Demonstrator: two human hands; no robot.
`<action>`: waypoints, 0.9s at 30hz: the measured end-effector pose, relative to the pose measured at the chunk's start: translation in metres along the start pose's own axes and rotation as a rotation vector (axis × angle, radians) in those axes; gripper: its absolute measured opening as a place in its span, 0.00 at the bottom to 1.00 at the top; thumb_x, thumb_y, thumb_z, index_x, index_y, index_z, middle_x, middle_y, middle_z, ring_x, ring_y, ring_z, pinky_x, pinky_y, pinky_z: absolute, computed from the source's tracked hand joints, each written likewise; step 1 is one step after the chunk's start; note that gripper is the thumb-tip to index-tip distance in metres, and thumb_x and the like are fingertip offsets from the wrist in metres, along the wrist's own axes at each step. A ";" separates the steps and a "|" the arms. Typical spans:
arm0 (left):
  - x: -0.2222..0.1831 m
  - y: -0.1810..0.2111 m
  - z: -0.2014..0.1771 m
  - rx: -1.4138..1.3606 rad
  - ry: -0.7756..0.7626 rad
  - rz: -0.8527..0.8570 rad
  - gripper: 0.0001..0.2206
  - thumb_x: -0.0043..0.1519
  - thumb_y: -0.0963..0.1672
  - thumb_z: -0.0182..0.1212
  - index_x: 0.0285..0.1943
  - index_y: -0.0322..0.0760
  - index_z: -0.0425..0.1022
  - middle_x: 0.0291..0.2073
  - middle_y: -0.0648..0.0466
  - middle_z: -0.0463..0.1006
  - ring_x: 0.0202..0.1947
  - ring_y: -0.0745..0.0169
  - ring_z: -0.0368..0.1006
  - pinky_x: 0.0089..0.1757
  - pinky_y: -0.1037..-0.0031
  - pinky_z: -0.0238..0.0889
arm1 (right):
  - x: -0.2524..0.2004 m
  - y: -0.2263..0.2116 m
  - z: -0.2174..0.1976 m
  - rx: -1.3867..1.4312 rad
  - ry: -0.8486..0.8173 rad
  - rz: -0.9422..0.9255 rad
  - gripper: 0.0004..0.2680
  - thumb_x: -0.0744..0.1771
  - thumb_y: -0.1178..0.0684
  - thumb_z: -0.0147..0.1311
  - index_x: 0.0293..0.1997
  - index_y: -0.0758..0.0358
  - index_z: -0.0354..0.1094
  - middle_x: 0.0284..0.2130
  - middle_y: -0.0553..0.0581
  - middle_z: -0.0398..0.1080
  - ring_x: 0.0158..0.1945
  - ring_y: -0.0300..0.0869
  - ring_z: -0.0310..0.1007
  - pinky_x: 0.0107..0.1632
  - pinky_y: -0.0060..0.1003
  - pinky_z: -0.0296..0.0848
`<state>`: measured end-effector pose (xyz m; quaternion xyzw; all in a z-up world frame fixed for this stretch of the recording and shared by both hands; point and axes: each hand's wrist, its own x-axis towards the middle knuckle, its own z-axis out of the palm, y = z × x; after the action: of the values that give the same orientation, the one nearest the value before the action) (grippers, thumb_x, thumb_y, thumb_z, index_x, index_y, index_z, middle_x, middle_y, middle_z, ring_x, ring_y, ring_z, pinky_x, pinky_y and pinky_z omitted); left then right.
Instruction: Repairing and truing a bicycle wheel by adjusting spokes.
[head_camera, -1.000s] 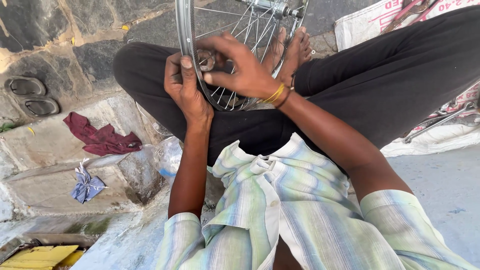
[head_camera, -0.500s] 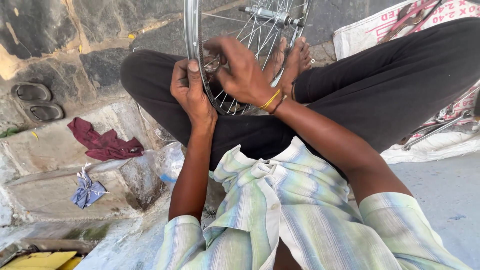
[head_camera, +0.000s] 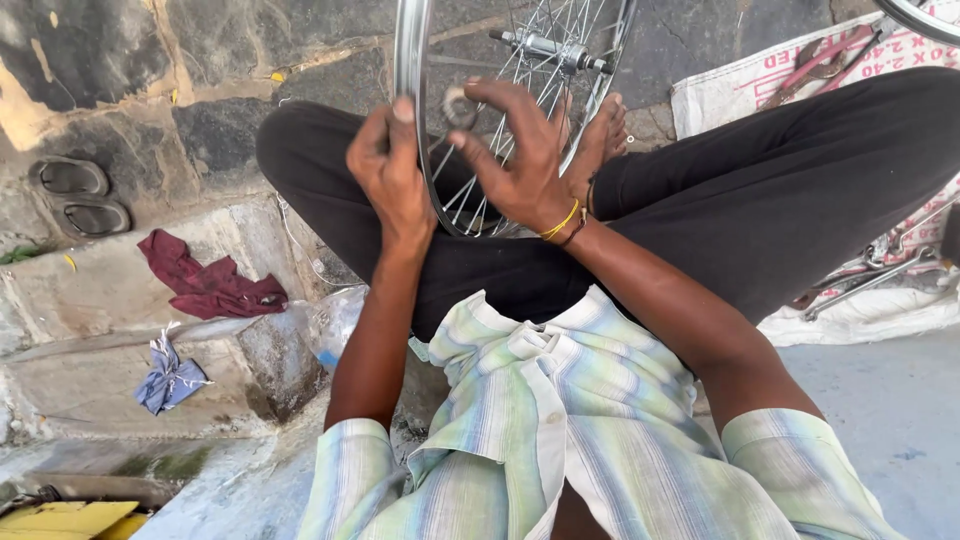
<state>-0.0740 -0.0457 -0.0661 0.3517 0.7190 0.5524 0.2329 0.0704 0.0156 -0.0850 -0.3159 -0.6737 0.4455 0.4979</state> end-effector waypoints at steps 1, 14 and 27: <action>-0.012 -0.002 0.001 -0.001 -0.010 0.000 0.20 0.72 0.50 0.56 0.30 0.33 0.69 0.23 0.62 0.59 0.27 0.75 0.52 0.31 0.74 0.43 | -0.003 0.003 0.000 -0.005 0.008 0.004 0.11 0.72 0.50 0.57 0.55 0.66 0.68 0.55 0.63 0.71 0.57 0.52 0.76 0.60 0.45 0.75; -0.043 -0.027 -0.007 -0.559 0.114 -0.138 0.13 0.68 0.47 0.65 0.46 0.29 0.74 0.38 0.50 0.79 0.39 0.65 0.75 0.45 0.73 0.70 | 0.002 0.021 0.003 0.250 -0.487 0.016 0.11 0.70 0.50 0.56 0.55 0.62 0.68 0.52 0.61 0.74 0.60 0.52 0.70 0.68 0.47 0.60; -0.042 -0.022 -0.006 -0.630 0.011 -0.161 0.13 0.65 0.45 0.66 0.52 0.32 0.74 0.41 0.54 0.78 0.41 0.71 0.73 0.46 0.78 0.67 | -0.019 0.034 0.015 -0.214 -0.299 -0.333 0.11 0.70 0.55 0.62 0.55 0.64 0.64 0.54 0.64 0.73 0.56 0.49 0.75 0.52 0.43 0.67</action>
<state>-0.0569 -0.0844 -0.0876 0.2015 0.5395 0.7294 0.3692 0.0611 0.0082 -0.1254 -0.1821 -0.8259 0.3254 0.4229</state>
